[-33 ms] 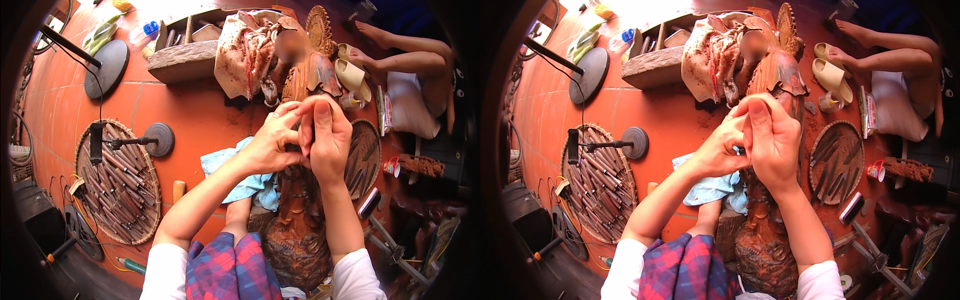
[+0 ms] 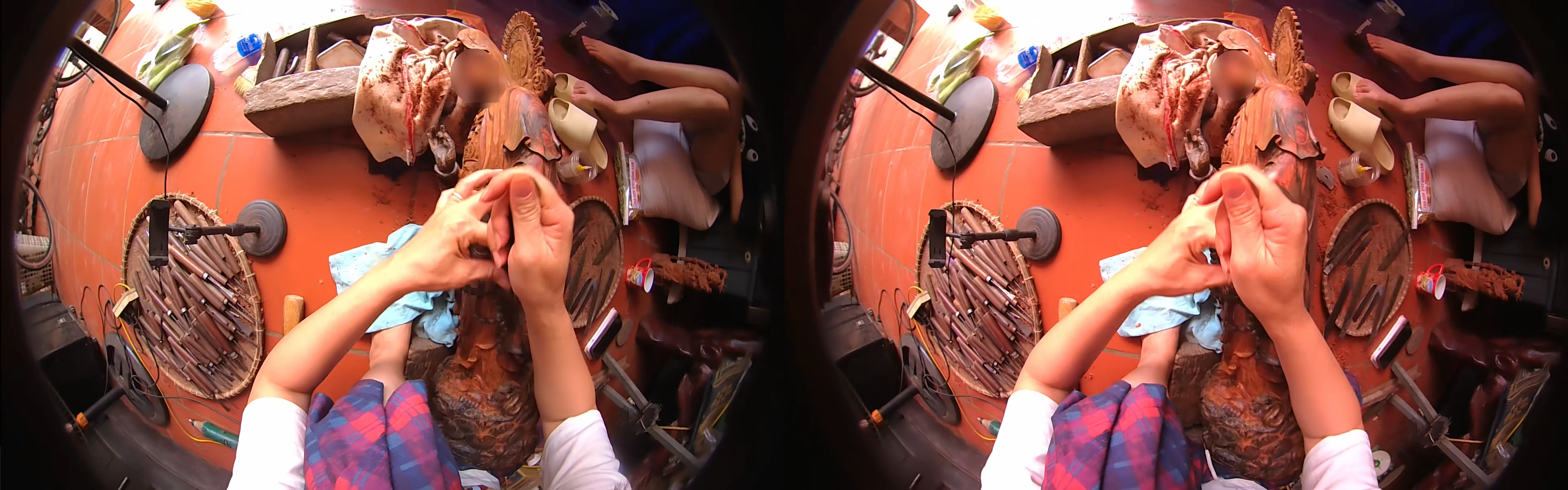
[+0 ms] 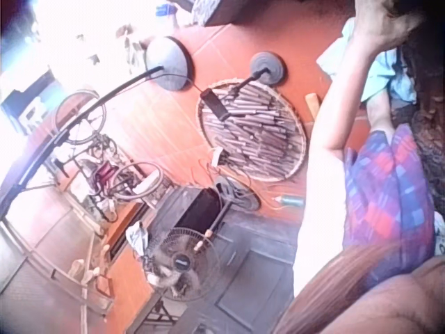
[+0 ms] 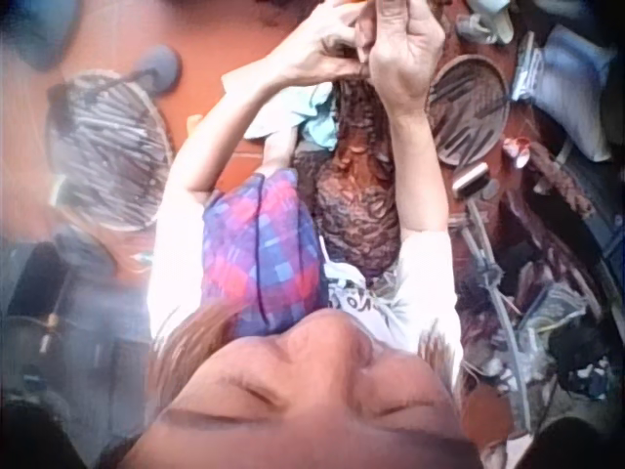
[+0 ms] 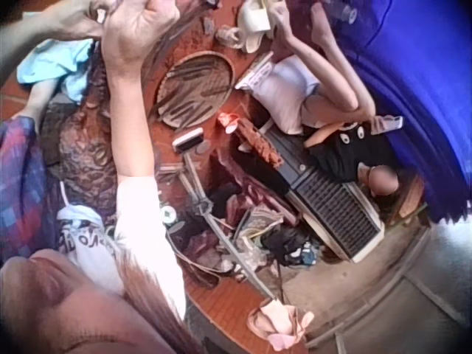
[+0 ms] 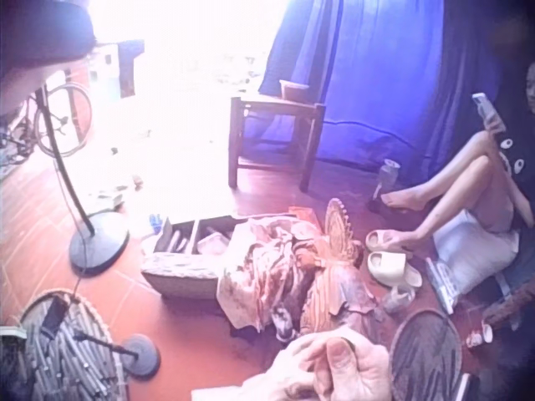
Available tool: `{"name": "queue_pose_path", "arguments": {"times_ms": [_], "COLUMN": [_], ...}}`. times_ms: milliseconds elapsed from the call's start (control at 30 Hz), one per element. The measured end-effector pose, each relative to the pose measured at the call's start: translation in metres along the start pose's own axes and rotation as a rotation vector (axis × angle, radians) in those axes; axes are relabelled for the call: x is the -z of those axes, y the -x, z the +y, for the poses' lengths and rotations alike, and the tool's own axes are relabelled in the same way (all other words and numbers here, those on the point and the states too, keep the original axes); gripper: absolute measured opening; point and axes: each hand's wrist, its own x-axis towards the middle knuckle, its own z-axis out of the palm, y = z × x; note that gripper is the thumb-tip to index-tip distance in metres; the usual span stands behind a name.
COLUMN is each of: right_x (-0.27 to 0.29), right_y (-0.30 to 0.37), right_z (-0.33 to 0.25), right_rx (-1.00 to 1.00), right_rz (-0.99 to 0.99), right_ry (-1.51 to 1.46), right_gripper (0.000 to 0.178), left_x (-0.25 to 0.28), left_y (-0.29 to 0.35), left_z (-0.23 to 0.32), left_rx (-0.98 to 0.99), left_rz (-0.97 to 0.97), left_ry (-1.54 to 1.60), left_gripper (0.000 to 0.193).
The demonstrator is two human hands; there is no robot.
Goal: The person is carving a large wooden sculpture using a chisel and a cloth. They repeatedly scrape the surface of the wood to refine details and wipe away shavings. The person occasionally pauses to inspect the work or adjust their grip on the tool.
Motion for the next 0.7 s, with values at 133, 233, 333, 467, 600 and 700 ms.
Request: {"name": "queue_pose_path", "arguments": {"times_ms": [133, 233, 333, 467, 600, 700], "right_x": [-0.003, -0.005, -0.004, -0.008, -0.003, -0.001], "right_y": [-0.007, -0.005, 0.006, -0.008, -0.001, -0.009], "right_z": [0.004, 0.000, 0.001, 0.002, 0.002, 0.012], "right_rx": [-0.001, 0.016, -0.053, -0.024, -0.070, -0.144], "right_rz": [-0.018, -0.082, -0.142, -0.102, -0.181, -0.153], "right_ry": [0.032, -0.011, -0.001, -0.014, -0.023, -0.039], "right_gripper": [0.032, 0.033, 0.033, 0.035, 0.037, 0.040], "left_x": [-0.002, -0.001, -0.012, -0.005, -0.010, -0.014], "left_y": [0.002, 0.005, 0.014, 0.010, 0.014, 0.015], "left_z": [-0.005, -0.009, -0.001, -0.012, -0.002, -0.015], "left_rx": [0.022, -0.035, -0.061, -0.030, -0.051, -0.030], "left_rz": [0.056, 0.114, 0.177, 0.130, 0.156, 0.106], "left_ry": [0.062, 0.111, 0.078, 0.085, 0.105, 0.103], "left_gripper": [0.023, 0.023, 0.023, 0.021, 0.030, 0.033]}}
